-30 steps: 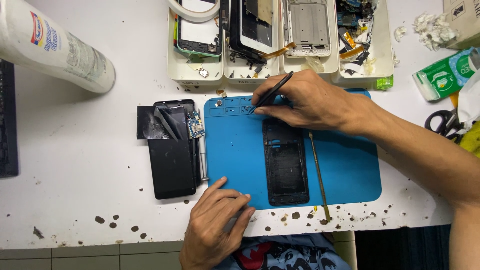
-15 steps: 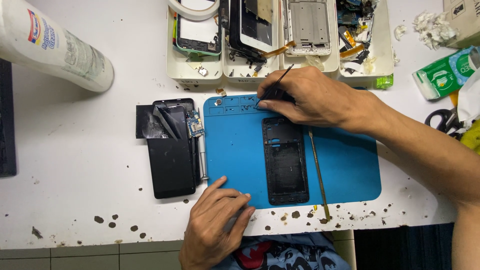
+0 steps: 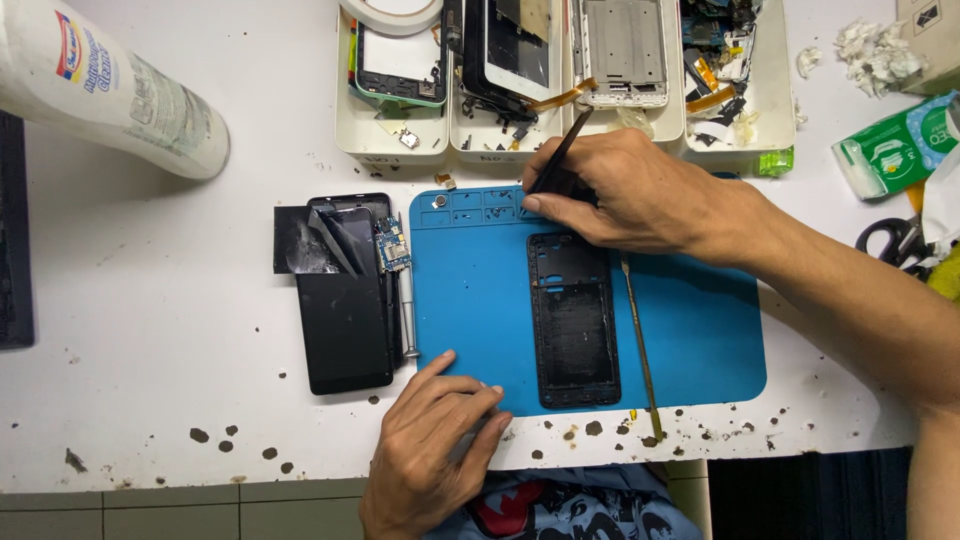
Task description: Disassembling a mobile phone and removing internal components using repair tools
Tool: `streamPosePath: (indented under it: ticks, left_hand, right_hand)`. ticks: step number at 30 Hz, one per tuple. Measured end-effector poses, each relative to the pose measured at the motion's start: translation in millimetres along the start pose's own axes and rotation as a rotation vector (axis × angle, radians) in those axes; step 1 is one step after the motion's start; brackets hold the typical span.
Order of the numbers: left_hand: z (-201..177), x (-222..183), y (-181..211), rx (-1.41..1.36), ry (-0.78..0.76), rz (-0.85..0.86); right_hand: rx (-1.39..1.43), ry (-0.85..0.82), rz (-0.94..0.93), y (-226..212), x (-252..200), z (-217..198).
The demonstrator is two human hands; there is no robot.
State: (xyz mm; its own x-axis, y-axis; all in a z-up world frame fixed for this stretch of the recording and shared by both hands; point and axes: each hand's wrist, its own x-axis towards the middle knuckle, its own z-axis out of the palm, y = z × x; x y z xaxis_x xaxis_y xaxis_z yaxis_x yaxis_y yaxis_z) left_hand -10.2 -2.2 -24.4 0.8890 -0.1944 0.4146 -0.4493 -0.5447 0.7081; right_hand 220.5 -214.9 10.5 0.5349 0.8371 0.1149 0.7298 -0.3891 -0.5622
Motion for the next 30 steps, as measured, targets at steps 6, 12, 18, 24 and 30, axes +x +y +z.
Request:
streamPosePath:
  ticks: [6, 12, 18, 24, 30]
  left_hand:
    - [0, 1, 1, -0.005, 0.005, -0.012]
    - [0, 0, 0, -0.017, 0.007, -0.011]
    - [0, 0, 1, -0.019, 0.010, -0.014]
    - [8, 6, 9, 0.111, 0.101, 0.014]
    - [24, 39, 39, 0.143, 0.293, -0.017]
  right_hand:
    - [0.004, 0.002, 0.009, 1, -1, 1]
    - [0.011, -0.017, 0.055, -3, -3, -4]
    - [0.170, 0.032, 0.181, -15, -21, -16]
    - [0.454, 0.139, 0.147, -30, -49, -8]
    - [0.341, 0.255, 0.170, -55, -78, 5]
